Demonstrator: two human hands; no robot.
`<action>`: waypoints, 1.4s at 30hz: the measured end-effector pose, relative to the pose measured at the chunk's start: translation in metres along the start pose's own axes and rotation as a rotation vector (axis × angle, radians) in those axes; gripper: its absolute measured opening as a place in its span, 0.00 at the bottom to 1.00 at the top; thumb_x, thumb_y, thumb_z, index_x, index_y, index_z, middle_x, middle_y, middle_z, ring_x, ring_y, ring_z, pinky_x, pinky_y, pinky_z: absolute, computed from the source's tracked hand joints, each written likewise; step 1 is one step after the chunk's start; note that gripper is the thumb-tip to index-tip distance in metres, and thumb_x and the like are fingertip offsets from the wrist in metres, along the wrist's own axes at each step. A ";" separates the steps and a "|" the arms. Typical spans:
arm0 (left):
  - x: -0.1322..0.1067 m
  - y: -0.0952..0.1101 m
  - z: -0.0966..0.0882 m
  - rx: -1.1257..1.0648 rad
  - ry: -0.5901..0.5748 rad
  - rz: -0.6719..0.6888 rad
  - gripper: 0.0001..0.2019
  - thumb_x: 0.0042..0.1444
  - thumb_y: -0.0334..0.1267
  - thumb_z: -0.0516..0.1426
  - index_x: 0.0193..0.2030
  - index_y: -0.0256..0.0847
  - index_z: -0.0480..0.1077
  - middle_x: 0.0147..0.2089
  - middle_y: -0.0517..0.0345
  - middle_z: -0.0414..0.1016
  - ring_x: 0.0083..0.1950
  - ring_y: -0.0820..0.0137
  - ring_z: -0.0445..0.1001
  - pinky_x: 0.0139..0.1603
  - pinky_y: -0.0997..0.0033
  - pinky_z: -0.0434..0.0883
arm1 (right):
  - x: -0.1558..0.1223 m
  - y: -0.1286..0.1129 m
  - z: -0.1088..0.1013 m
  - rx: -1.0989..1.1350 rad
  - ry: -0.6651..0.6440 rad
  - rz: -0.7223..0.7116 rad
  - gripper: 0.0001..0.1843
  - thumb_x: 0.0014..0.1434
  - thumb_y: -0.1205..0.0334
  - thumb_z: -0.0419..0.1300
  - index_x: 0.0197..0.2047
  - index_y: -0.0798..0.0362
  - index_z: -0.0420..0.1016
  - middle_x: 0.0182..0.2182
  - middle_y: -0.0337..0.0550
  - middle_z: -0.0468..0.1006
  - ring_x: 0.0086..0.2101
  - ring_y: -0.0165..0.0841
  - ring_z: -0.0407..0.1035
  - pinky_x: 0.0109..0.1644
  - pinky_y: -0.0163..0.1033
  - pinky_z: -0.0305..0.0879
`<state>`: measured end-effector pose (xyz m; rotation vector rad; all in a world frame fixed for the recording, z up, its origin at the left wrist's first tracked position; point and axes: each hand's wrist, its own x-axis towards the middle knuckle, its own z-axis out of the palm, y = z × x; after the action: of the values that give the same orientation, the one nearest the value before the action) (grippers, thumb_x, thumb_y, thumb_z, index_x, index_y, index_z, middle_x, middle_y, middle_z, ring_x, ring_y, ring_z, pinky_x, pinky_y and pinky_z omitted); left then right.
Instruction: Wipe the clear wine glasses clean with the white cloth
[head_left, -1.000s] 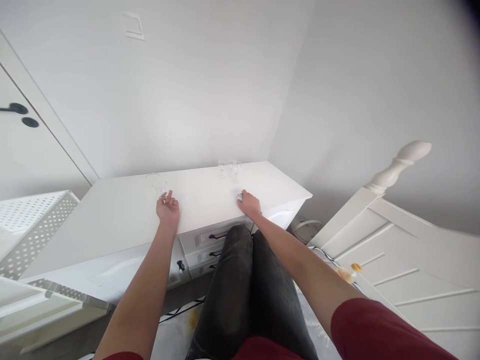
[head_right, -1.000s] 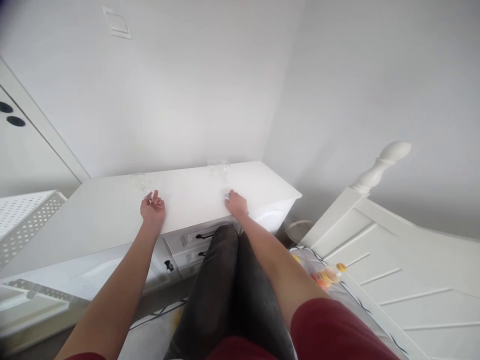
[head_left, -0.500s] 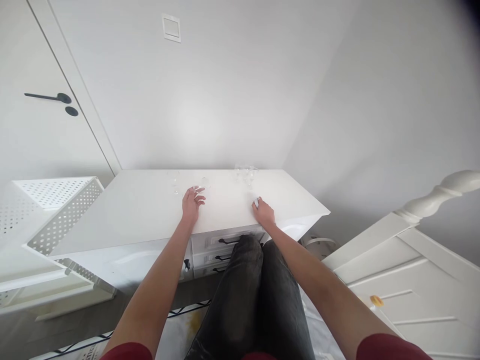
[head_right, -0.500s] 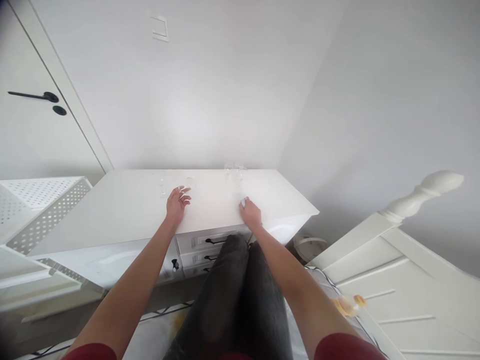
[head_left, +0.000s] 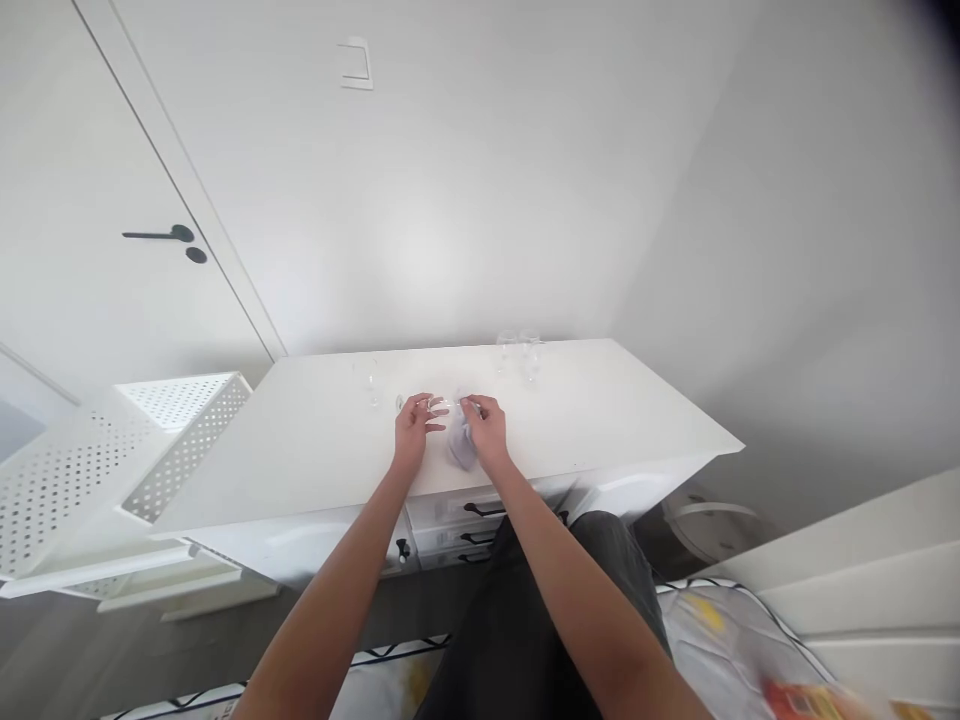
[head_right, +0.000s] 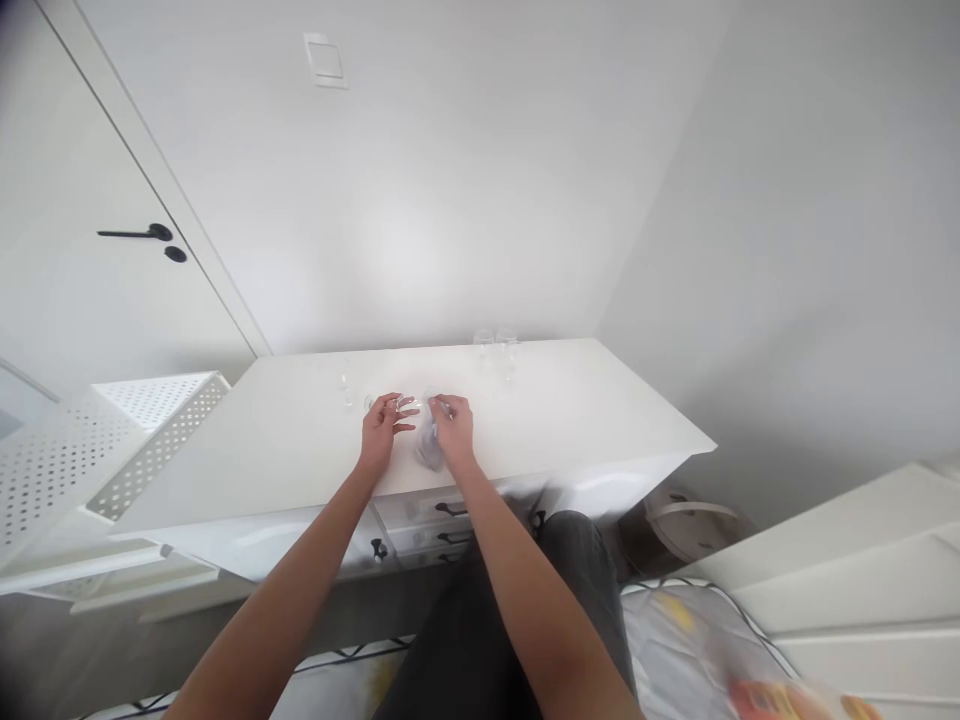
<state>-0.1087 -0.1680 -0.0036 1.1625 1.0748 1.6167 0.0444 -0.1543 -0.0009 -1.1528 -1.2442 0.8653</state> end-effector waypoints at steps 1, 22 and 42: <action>0.000 -0.001 -0.001 0.003 0.024 0.005 0.21 0.66 0.57 0.56 0.53 0.43 0.70 0.56 0.44 0.79 0.45 0.63 0.83 0.39 0.60 0.83 | -0.005 0.000 0.007 -0.012 -0.013 -0.009 0.21 0.63 0.43 0.57 0.43 0.53 0.79 0.49 0.53 0.71 0.45 0.39 0.70 0.53 0.45 0.70; 0.076 -0.009 0.079 -0.067 -0.257 0.027 0.13 0.67 0.54 0.54 0.48 0.48 0.68 0.50 0.55 0.72 0.53 0.65 0.78 0.50 0.63 0.74 | 0.048 0.018 -0.035 0.003 -0.487 0.022 0.38 0.64 0.53 0.58 0.76 0.43 0.56 0.59 0.50 0.76 0.49 0.41 0.74 0.54 0.50 0.71; 0.084 -0.024 0.082 -0.287 -0.309 0.032 0.13 0.68 0.52 0.55 0.49 0.47 0.64 0.52 0.54 0.73 0.48 0.66 0.79 0.48 0.63 0.77 | 0.059 0.011 -0.048 0.358 -0.649 0.257 0.25 0.63 0.53 0.57 0.63 0.46 0.69 0.35 0.43 0.74 0.25 0.32 0.61 0.28 0.38 0.63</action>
<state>-0.0427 -0.0687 0.0101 1.1899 0.6084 1.4965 0.1020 -0.1037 0.0056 -0.7669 -1.3846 1.6726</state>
